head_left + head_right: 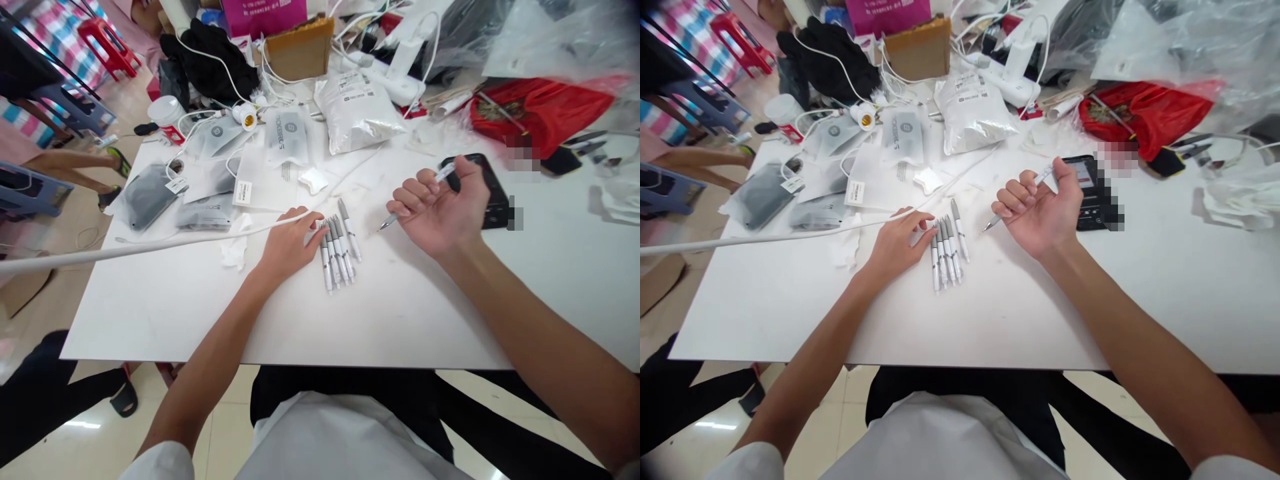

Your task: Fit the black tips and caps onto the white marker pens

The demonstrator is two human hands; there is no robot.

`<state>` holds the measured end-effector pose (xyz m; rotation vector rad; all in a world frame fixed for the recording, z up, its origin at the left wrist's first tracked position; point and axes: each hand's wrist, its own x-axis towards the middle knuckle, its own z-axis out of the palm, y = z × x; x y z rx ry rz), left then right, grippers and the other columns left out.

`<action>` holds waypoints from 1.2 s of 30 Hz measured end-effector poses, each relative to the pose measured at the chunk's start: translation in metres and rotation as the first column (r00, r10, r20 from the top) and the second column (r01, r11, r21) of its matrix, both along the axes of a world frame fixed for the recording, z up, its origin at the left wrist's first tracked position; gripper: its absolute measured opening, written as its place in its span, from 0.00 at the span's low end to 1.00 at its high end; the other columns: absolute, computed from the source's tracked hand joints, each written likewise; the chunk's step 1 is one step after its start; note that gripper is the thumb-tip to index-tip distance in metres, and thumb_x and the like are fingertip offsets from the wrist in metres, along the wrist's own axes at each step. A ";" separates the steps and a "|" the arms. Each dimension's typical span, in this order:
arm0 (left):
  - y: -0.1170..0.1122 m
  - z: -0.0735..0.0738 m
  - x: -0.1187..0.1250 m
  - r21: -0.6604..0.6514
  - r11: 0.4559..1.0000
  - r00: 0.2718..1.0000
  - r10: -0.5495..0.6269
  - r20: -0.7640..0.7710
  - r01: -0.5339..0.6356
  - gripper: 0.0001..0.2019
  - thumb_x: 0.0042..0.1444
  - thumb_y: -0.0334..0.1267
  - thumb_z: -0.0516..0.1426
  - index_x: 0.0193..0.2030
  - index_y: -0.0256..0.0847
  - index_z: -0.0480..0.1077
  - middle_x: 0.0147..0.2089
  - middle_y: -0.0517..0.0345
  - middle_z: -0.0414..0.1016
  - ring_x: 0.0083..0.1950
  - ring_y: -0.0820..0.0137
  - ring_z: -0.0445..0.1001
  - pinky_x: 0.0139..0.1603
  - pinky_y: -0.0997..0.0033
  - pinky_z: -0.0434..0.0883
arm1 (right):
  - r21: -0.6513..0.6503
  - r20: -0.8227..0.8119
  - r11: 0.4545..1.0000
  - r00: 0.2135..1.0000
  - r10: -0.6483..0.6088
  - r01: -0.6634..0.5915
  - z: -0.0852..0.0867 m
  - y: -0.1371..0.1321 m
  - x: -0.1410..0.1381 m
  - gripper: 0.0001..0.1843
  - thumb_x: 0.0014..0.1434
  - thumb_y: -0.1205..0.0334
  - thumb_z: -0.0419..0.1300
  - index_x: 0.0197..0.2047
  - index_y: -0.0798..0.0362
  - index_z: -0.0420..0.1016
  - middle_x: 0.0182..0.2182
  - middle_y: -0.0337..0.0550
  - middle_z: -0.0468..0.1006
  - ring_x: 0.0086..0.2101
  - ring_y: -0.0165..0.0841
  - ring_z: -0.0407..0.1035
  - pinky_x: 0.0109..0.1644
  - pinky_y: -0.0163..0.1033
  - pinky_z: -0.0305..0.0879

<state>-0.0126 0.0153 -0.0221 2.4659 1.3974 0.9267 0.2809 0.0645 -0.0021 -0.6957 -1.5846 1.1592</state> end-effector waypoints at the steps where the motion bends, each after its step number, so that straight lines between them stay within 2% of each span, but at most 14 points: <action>1: 0.000 -0.001 0.000 -0.018 1.000 1.000 0.001 -0.007 -0.001 0.08 0.74 0.42 0.58 0.52 0.42 0.76 0.39 0.56 0.78 0.42 0.64 0.76 0.56 0.60 0.73 | 0.043 0.019 0.999 1.000 0.011 -0.012 0.000 0.000 0.000 0.32 0.73 0.29 0.41 0.29 0.41 0.68 0.19 0.34 0.44 0.22 0.36 0.38 0.27 0.47 0.52; 4: 0.000 0.000 0.000 -0.056 0.998 1.000 0.010 -0.009 -0.010 0.08 0.73 0.41 0.58 0.52 0.42 0.76 0.41 0.55 0.78 0.43 0.64 0.76 0.57 0.60 0.72 | 0.100 0.006 0.995 1.000 0.024 -0.024 0.000 0.000 -0.002 0.32 0.74 0.31 0.40 0.28 0.41 0.66 0.19 0.34 0.44 0.22 0.36 0.39 0.26 0.46 0.51; 8: -0.002 0.006 0.000 -0.070 0.997 1.000 0.019 0.009 -0.018 0.08 0.69 0.35 0.58 0.52 0.43 0.75 0.40 0.57 0.78 0.40 0.65 0.76 0.48 0.64 0.72 | -0.038 -0.138 0.999 0.990 0.004 -0.009 0.003 0.000 -0.005 0.31 0.73 0.31 0.42 0.26 0.43 0.57 0.22 0.33 0.42 0.23 0.35 0.38 0.28 0.46 0.53; 11: -0.003 0.010 0.001 -0.061 0.998 1.000 0.022 0.008 -0.021 0.09 0.67 0.31 0.55 0.50 0.43 0.75 0.38 0.58 0.78 0.39 0.66 0.77 0.44 0.65 0.70 | -0.099 -0.244 0.992 0.969 0.047 -0.073 0.004 0.001 -0.007 0.28 0.72 0.34 0.46 0.27 0.44 0.53 0.24 0.32 0.42 0.25 0.35 0.38 0.32 0.46 0.57; 15: -0.005 0.012 0.003 -0.079 0.996 1.000 0.028 -0.003 -0.028 0.05 0.68 0.35 0.56 0.45 0.42 0.74 0.37 0.57 0.79 0.40 0.66 0.77 0.43 0.66 0.69 | -0.112 -0.324 0.988 0.943 0.068 -0.110 0.002 0.003 -0.006 0.26 0.72 0.37 0.48 0.28 0.44 0.55 0.24 0.32 0.44 0.24 0.35 0.42 0.36 0.48 0.65; 18: -0.007 0.014 0.003 -0.116 0.992 0.998 0.051 -0.027 -0.054 0.05 0.68 0.37 0.58 0.47 0.43 0.73 0.35 0.60 0.77 0.37 0.67 0.76 0.41 0.66 0.69 | -0.168 -0.353 0.982 0.935 0.019 -0.084 -0.001 0.005 -0.004 0.24 0.71 0.39 0.54 0.29 0.44 0.59 0.24 0.33 0.50 0.25 0.36 0.52 0.40 0.50 0.71; 20: -0.007 0.018 0.003 -0.167 0.980 0.993 0.101 -0.052 -0.109 0.06 0.66 0.36 0.57 0.49 0.44 0.73 0.35 0.62 0.76 0.35 0.68 0.74 0.40 0.67 0.68 | -0.240 -0.350 0.971 0.934 -0.068 -0.020 -0.002 0.006 -0.003 0.25 0.70 0.36 0.57 0.30 0.44 0.62 0.25 0.35 0.60 0.28 0.36 0.62 0.42 0.48 0.74; 22: -0.009 0.022 0.003 -0.251 0.955 0.986 0.142 -0.086 -0.160 0.08 0.65 0.36 0.58 0.50 0.45 0.72 0.35 0.63 0.77 0.36 0.68 0.75 0.39 0.67 0.66 | -0.304 -0.331 0.950 0.927 -0.179 0.075 -0.004 0.007 -0.005 0.27 0.68 0.31 0.59 0.32 0.44 0.65 0.30 0.37 0.69 0.31 0.35 0.68 0.39 0.45 0.74; 24: -0.010 0.027 0.005 -0.310 0.932 0.981 0.158 -0.112 -0.186 0.10 0.62 0.36 0.59 0.50 0.45 0.73 0.34 0.64 0.77 0.37 0.68 0.76 0.38 0.67 0.66 | -0.310 -0.304 0.939 0.919 -0.249 0.152 -0.005 0.007 -0.008 0.27 0.68 0.28 0.60 0.37 0.43 0.69 0.34 0.37 0.74 0.29 0.33 0.69 0.33 0.41 0.72; 27: -0.013 0.031 0.008 -0.325 0.921 0.976 0.186 -0.113 -0.213 0.08 0.60 0.36 0.60 0.47 0.45 0.73 0.33 0.63 0.75 0.39 0.66 0.76 0.38 0.66 0.66 | -0.190 -0.280 0.952 0.916 -0.289 0.242 -0.006 0.003 -0.017 0.22 0.69 0.32 0.62 0.42 0.43 0.73 0.38 0.37 0.77 0.27 0.30 0.69 0.31 0.40 0.69; 29: -0.014 0.032 0.009 -0.299 0.930 0.976 0.190 -0.110 -0.214 0.06 0.59 0.35 0.60 0.43 0.44 0.73 0.33 0.62 0.75 0.39 0.66 0.76 0.40 0.66 0.66 | -0.040 -0.223 0.941 0.915 -0.336 0.336 -0.007 -0.003 -0.022 0.17 0.71 0.40 0.64 0.43 0.44 0.75 0.41 0.39 0.79 0.30 0.31 0.73 0.34 0.42 0.71; 31: -0.015 0.032 0.010 -0.283 0.934 0.975 0.192 -0.112 -0.217 0.04 0.58 0.34 0.60 0.40 0.44 0.73 0.33 0.61 0.74 0.37 0.66 0.74 0.40 0.65 0.66 | 0.164 -0.079 0.906 0.921 -0.381 0.389 -0.007 -0.010 -0.025 0.11 0.73 0.48 0.65 0.44 0.45 0.78 0.43 0.42 0.80 0.36 0.35 0.77 0.40 0.45 0.74; 34: -0.014 0.031 0.010 -0.281 0.935 0.975 0.196 -0.105 -0.218 0.03 0.57 0.33 0.60 0.38 0.44 0.73 0.31 0.62 0.73 0.35 0.67 0.72 0.40 0.65 0.66 | 0.507 0.203 0.823 0.893 -0.401 0.255 -0.010 -0.017 -0.025 0.02 0.72 0.59 0.65 0.47 0.45 0.79 0.45 0.47 0.81 0.45 0.41 0.79 0.49 0.51 0.77; 36: -0.013 0.030 0.009 -0.274 0.937 0.976 0.203 -0.083 -0.218 0.04 0.56 0.33 0.60 0.38 0.43 0.73 0.31 0.62 0.72 0.34 0.68 0.71 0.40 0.65 0.66 | 0.617 0.354 0.781 0.851 -0.387 0.099 -0.014 -0.021 -0.024 0.04 0.72 0.64 0.64 0.48 0.46 0.77 0.47 0.49 0.80 0.46 0.41 0.78 0.49 0.50 0.77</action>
